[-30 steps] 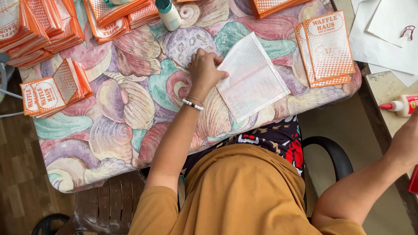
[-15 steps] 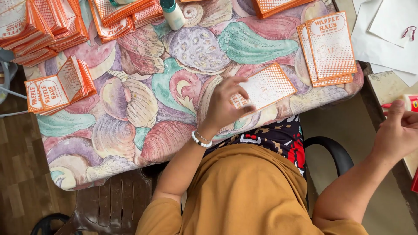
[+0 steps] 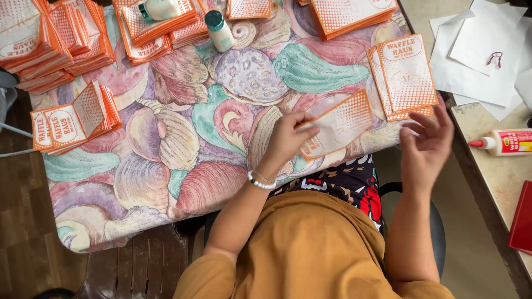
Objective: A person is manually assembling paper bags by applying glue to the edges of pre-printed paper templates and folding them into shape.
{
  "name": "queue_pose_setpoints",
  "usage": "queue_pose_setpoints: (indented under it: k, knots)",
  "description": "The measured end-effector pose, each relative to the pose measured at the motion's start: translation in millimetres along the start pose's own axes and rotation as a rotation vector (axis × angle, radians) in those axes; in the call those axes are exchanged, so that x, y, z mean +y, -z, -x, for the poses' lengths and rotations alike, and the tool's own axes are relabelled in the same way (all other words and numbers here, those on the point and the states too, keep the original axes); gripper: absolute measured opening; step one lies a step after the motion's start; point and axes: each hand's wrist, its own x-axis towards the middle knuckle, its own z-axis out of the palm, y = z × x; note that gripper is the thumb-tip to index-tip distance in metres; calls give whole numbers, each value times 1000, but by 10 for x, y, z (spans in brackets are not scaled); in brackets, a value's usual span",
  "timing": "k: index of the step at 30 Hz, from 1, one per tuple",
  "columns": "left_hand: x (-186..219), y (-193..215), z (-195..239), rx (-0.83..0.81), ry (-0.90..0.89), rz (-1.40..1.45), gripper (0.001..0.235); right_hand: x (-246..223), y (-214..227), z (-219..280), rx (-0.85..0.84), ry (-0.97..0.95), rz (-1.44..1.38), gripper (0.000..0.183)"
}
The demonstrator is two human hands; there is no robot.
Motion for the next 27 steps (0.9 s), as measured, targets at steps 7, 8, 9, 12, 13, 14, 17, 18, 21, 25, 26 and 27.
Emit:
queue_pose_setpoints:
  k: [7,8,9,12,13,14,17,18,21,25,26,27]
  knots:
    - [-166,-298,-3,-12,-151,682,17,-351,-386,-147,5,-172,-227,86]
    - [-147,-313,16,-47,-143,687,19,-396,-380,-160,62,-103,-125,85]
    - [-135,-326,35,-83,-134,689,22,-435,-375,-164,121,-34,-23,84]
    - [260,-165,219,7,-353,423,50,-576,-335,-126,-50,115,-4,88]
    - [378,-146,242,9,-346,425,50,-646,-353,-93,-53,109,-3,88]
    - [492,-126,263,32,-411,367,52,-713,-373,-58,-82,88,14,90]
    - [739,-153,381,133,-472,286,34,-800,-383,77,-101,70,20,94]
    - [820,-173,419,207,-474,260,13,-811,-380,111,-87,79,5,97]
    - [721,-244,459,179,-390,389,15,-826,-355,132,-40,129,-117,91]
    - [698,-215,487,155,-382,400,13,-762,-313,162,44,107,-132,91]
    - [696,-200,496,152,-383,406,14,-772,-313,168,44,120,-112,91]
    - [699,-185,497,149,-387,413,16,-782,-314,164,44,136,-91,91]
